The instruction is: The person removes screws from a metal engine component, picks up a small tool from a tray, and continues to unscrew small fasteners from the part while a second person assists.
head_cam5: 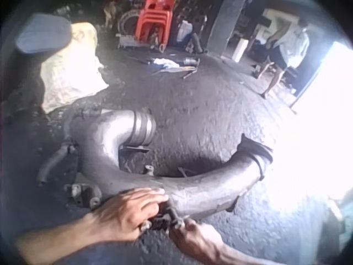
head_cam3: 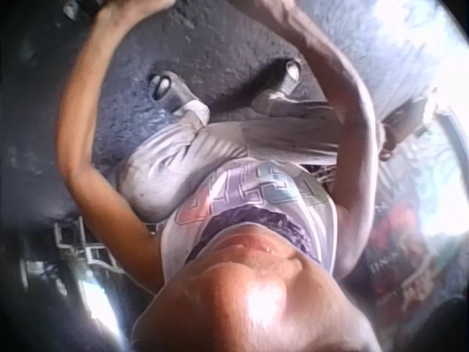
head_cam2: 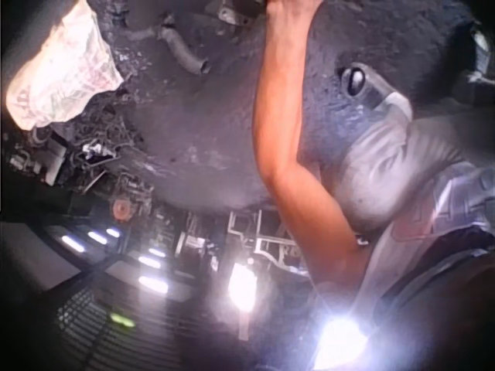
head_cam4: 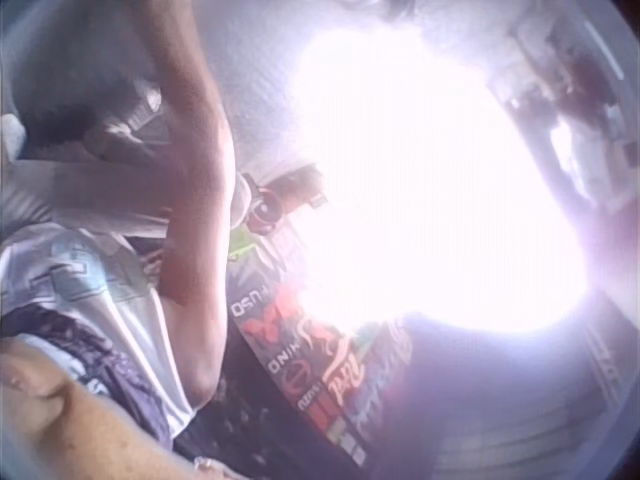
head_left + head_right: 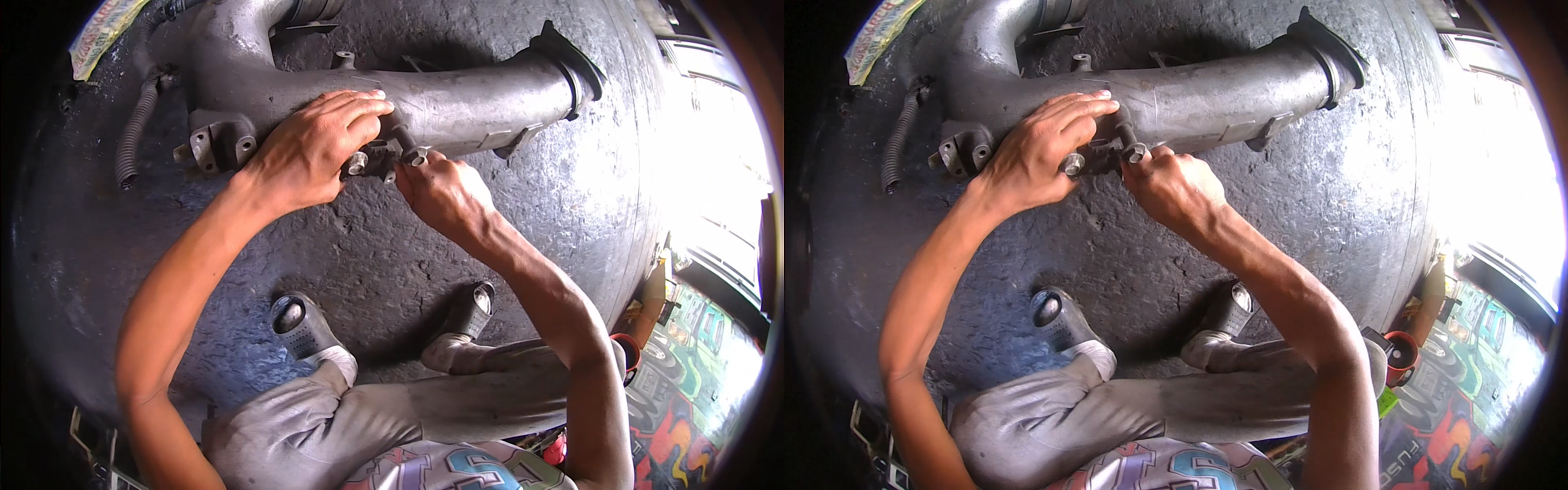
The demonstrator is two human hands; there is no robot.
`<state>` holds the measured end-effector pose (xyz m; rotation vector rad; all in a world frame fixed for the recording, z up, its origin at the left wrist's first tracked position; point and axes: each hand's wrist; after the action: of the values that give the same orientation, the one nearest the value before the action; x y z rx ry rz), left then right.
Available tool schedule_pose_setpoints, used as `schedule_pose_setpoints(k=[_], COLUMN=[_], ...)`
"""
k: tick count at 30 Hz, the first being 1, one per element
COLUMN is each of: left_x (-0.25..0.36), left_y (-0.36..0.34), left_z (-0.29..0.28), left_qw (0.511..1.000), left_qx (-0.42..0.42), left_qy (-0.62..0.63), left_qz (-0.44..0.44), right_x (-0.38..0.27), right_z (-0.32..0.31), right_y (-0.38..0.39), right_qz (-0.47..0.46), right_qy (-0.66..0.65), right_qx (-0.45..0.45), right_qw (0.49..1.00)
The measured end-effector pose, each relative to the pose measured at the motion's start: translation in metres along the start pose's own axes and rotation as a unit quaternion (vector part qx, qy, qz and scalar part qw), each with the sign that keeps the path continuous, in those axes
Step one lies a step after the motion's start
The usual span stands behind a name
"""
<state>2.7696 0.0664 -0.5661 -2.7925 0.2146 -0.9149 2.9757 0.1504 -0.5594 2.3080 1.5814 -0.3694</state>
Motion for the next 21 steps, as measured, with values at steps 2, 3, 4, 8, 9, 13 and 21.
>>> schedule_pose_setpoints(k=[2, 3, 4, 8, 9, 13, 21], left_x=[0.001, 0.002, 0.001, 0.000, 0.003, 0.009, 0.011], left_y=[-0.005, -0.008, -0.009, -0.004, 0.000, -0.008, -0.002], left_z=[0.002, 0.002, 0.001, -0.016, -0.020, 0.002, 0.003], left_qw=[1.000, 1.000, 1.000, 1.000, 1.000, 0.999, 0.997], left_qx=[0.001, 0.003, 0.002, 0.012, 0.015, 0.016, -0.019], left_qy=[0.000, -0.003, -0.004, -0.001, 0.002, 0.039, 0.004], left_qz=[0.000, 0.000, -0.002, -0.016, -0.017, 0.022, 0.075], right_x=[0.015, 0.024, 0.027, 0.014, 0.010, -0.006, -0.019], right_z=[0.001, -0.002, -0.004, -0.005, -0.002, 0.016, 0.034], right_y=[0.004, 0.003, 0.001, -0.009, -0.011, 0.011, 0.023], right_qz=[-0.012, -0.014, -0.067, -0.068, -0.031, 0.028, 0.005], right_qy=[0.026, 0.026, 0.079, 0.034, -0.060, -0.077, -0.181], right_qx=[-0.020, -0.020, -0.011, -0.042, -0.067, 0.058, 0.195], right_qw=[0.999, 0.999, 0.995, 0.996, 0.995, 0.995, 0.964])
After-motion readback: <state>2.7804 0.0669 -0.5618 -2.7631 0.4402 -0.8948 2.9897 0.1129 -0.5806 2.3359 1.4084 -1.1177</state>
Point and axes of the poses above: each hand's wrist, its own y-axis away from the middle knuckle, its own z-axis out of the palm, x = y × z, and after that the axes turned 9 degrees about -z, right-handed
